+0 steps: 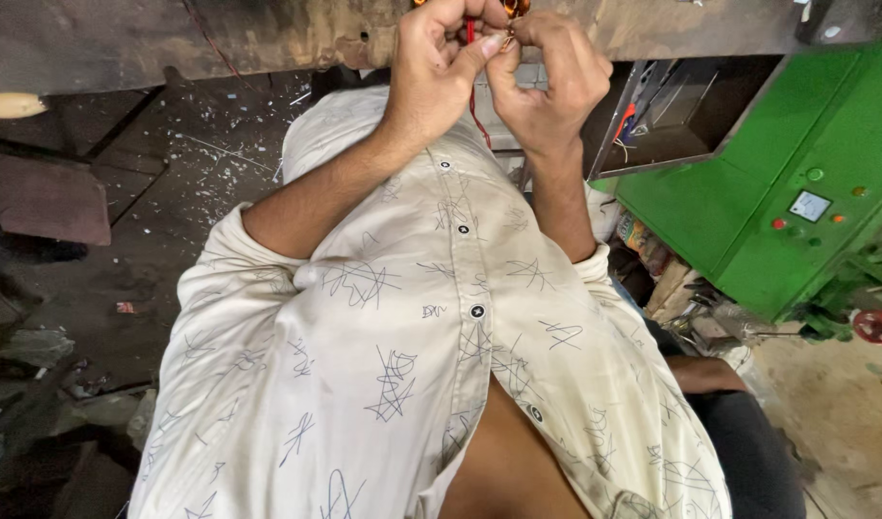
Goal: The person works on a motor stator, stripping and twisting red wires, then connecting them to the copper windings. They move to a nearby area to retrieve a wire, return to the workbench, and use a cloth to wipe the stator while holding it.
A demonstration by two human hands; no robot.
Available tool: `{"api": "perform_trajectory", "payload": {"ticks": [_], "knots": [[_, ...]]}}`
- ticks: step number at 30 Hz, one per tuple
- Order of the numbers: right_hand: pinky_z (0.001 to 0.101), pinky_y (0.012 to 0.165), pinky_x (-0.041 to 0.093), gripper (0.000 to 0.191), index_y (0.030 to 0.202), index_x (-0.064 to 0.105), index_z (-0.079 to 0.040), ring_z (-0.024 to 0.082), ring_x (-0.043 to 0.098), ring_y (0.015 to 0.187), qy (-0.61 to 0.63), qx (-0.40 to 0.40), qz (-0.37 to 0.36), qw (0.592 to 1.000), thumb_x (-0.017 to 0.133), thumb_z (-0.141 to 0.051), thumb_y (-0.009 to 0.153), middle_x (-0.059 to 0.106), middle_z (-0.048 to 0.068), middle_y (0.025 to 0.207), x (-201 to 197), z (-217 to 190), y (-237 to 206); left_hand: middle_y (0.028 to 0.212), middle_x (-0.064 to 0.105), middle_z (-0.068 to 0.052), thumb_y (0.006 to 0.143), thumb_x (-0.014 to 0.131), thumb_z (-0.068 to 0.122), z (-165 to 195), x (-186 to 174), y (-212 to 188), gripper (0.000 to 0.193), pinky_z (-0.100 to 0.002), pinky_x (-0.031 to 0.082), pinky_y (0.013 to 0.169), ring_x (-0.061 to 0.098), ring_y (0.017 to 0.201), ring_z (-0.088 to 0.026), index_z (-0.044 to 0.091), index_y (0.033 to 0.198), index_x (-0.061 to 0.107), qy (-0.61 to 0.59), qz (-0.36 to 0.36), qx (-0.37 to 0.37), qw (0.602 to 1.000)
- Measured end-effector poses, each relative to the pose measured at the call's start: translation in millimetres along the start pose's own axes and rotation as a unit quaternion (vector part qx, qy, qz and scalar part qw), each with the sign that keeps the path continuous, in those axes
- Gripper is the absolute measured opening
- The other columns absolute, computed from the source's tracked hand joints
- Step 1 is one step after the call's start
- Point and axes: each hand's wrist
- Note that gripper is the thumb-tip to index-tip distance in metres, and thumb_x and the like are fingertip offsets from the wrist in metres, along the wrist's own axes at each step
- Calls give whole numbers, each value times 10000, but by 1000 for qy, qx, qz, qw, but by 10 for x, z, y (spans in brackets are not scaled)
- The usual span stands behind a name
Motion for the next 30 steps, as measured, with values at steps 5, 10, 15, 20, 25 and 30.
{"api": "perform_trajectory", "payload": {"ticks": [5, 10, 15, 20, 25, 30], "knots": [[323, 664, 592, 161, 933, 675, 6, 224, 742, 746, -17, 26, 48, 998, 756, 71, 809, 714, 106, 862, 31, 38, 37, 1046, 661, -60, 959, 595, -189, -4, 14, -36, 196, -263, 563, 910, 641, 981, -108, -56, 1096, 640, -1, 20, 1, 1000], [294, 742, 652, 100, 947, 649, 56, 195, 797, 821, 61, 123, -4, 990, 705, 120, 895, 727, 123, 909, -195, 322, -40, 1065, 654, -49, 969, 605, -168, -7, -6, -68, 192, -258, 563, 935, 646, 1006, -101, -46, 1117, 625, -25, 17, -31, 999], [301, 786, 641, 61, 1007, 647, 69, 179, 763, 847, 305, 293, -15, 906, 605, 110, 1026, 740, 119, 969, -206, 586, -242, 1111, 627, -36, 1023, 629, -159, 32, -87, -104, 176, -250, 527, 976, 608, 1027, -95, -46, 1158, 621, -19, 0, -23, 1000], [285, 785, 626, 42, 1044, 602, 52, 182, 758, 878, 339, 295, 10, 893, 601, 79, 1077, 724, 114, 974, -155, 625, -392, 1110, 632, -39, 1034, 650, -124, 74, -100, -136, 141, -260, 537, 974, 609, 1025, -94, -44, 1147, 623, -38, 10, -33, 999], [251, 722, 584, 38, 1125, 573, 30, 183, 737, 883, 361, 269, 24, 893, 579, 60, 1101, 706, 128, 1053, -159, 580, -478, 1133, 648, -63, 1041, 646, -103, 144, -134, -146, 136, -283, 544, 1018, 640, 1074, -119, -43, 1160, 621, -51, 16, -18, 998], [255, 726, 568, 89, 1144, 567, 42, 186, 741, 884, 341, 286, 17, 895, 610, 65, 1069, 711, 136, 1047, -113, 550, -574, 1129, 731, -124, 1077, 587, 25, 169, -232, -145, 134, -361, 580, 1049, 698, 1097, -184, -46, 1154, 669, 14, 49, 37, 998]]}}
Point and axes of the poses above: each hand's wrist, its own y-axis towards the middle knuckle, its own x-axis out of the palm, z = x × y
